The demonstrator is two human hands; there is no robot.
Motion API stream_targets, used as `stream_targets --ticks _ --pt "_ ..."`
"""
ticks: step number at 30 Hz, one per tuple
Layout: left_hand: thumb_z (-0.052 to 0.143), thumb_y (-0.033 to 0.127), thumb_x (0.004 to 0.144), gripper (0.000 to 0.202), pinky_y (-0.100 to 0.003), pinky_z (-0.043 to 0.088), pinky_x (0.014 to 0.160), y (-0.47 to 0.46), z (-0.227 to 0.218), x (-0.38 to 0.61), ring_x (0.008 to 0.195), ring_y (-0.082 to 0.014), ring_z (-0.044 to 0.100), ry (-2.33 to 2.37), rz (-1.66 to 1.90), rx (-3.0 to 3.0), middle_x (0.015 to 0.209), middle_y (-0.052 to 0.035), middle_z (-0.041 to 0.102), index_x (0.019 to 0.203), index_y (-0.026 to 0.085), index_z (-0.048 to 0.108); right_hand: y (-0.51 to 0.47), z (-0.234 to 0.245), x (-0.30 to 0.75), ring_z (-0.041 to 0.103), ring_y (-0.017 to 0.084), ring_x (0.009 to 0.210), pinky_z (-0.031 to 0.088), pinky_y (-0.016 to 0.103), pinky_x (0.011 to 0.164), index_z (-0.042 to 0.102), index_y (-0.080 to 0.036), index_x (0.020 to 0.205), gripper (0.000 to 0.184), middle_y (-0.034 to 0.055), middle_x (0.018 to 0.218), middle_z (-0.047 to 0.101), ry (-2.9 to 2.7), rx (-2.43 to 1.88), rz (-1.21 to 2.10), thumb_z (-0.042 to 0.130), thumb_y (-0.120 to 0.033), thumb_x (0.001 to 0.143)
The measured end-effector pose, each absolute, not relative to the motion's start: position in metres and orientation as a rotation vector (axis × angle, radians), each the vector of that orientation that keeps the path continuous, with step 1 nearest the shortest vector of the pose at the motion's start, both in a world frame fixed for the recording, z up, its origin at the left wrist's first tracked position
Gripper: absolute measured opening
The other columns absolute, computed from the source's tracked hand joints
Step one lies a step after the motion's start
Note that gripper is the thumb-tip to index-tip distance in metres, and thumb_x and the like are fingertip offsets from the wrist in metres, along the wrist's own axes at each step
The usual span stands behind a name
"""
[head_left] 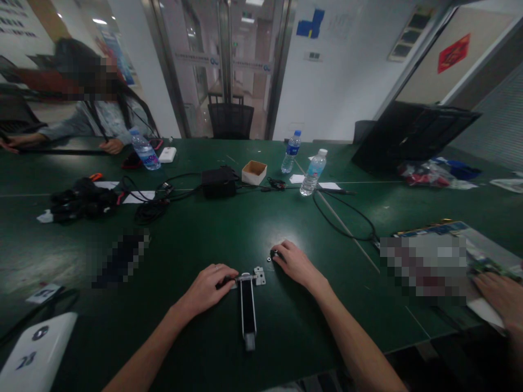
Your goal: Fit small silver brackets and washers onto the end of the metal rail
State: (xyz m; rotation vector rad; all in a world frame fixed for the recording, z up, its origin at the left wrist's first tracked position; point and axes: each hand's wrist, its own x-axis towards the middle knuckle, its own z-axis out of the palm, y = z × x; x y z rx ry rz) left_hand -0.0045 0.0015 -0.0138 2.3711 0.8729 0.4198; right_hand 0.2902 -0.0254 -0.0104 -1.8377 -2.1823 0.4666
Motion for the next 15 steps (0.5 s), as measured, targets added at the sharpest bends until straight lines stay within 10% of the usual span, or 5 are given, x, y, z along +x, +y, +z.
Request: stream_targets --ticks 15 --pt "0.052 0.022 0.093 0.021 -0.033 0.048 0.084 0.0002 -0.0098 -0.0024 0.09 -0.0187 0.061 0.879 0.419 2.413 0.104 -0.0042 0.067 0.109 0.021 0.065 -0.0265 -0.0072 0.2876 0.057 0.014 0.078 0.044 0.026 0.071 0.06 -0.017 0.096 0.008 0.0042 0.09 0.063 -2.093 -1.671 0.672 0.054 -0.021 0.093"
